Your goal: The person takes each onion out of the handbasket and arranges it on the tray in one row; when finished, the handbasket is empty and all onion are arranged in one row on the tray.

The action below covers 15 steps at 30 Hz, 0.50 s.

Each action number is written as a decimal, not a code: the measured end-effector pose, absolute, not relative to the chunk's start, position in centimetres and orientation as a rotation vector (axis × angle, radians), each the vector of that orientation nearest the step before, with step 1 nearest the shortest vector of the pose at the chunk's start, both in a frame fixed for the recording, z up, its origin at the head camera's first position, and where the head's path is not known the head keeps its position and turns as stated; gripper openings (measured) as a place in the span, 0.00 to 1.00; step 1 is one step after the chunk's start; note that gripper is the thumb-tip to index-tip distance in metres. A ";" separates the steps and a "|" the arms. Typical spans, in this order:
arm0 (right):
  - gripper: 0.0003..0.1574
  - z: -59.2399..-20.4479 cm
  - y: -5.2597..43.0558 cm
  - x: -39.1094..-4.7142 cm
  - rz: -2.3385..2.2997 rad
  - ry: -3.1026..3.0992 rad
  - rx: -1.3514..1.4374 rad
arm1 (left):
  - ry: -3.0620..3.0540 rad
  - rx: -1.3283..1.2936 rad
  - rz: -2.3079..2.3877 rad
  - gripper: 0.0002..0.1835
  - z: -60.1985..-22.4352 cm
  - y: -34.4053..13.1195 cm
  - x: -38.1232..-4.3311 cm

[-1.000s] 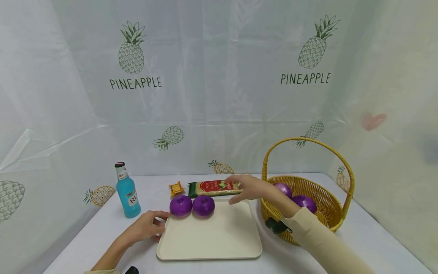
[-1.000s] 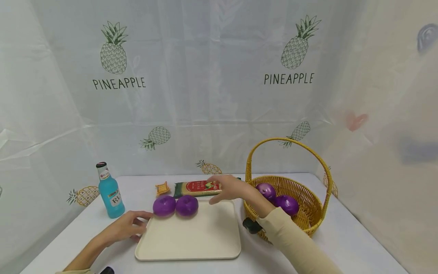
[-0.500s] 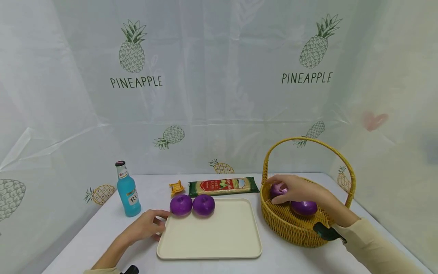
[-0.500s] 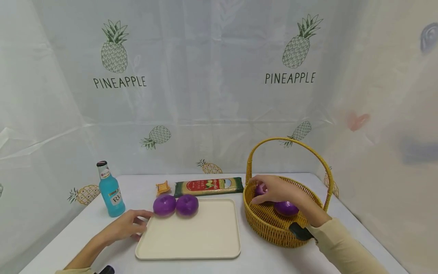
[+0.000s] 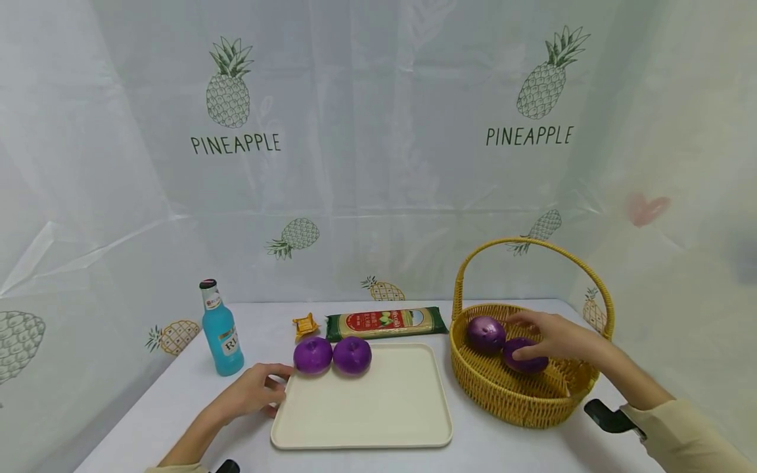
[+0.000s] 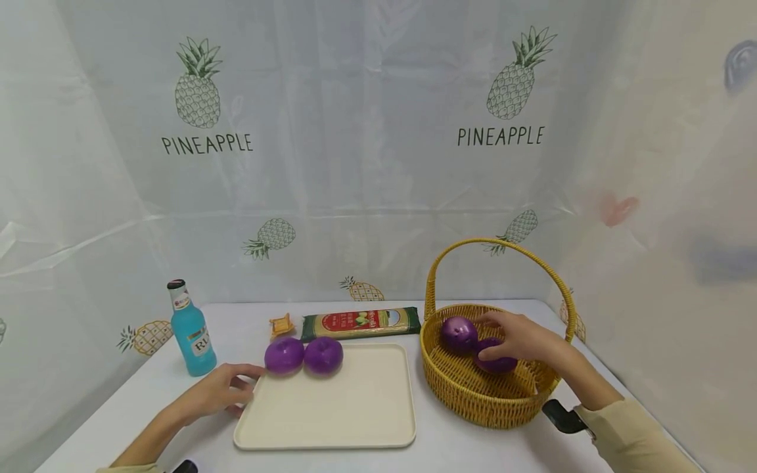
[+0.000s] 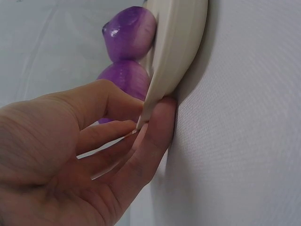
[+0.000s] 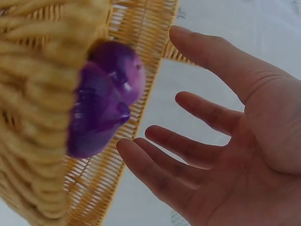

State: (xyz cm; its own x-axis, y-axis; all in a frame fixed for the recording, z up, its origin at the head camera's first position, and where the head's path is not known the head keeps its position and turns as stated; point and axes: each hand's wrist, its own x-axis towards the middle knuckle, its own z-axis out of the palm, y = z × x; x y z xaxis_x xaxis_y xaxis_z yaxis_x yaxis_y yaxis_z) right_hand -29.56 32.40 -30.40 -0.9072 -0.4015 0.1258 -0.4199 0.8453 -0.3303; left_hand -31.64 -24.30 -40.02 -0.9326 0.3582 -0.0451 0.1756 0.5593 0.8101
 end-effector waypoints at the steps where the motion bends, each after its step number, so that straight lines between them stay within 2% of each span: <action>1: 0.42 -30.5 32.5 -29.6 0.546 -2.969 0.657 | 2.589 0.448 1.310 0.28 -40.1 -24.3 -31.6; 10: 0.45 -31.8 33.5 -30.2 0.587 -3.042 0.584 | 2.596 0.428 1.312 0.27 -40.3 -24.3 -31.7; 15: 0.43 -32.9 34.1 -30.5 0.626 -3.049 0.586 | 2.603 0.419 1.306 0.27 -40.3 -24.3 -31.9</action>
State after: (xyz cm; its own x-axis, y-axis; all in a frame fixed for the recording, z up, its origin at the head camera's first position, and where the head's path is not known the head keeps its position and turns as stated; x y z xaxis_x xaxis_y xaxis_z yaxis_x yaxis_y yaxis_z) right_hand -30.51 34.07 -32.91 -0.9313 -0.3611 0.0480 -0.3508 0.8535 -0.3854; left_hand -31.89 -24.30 -40.32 -0.9401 0.3372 -0.0496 0.1618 0.5695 0.8059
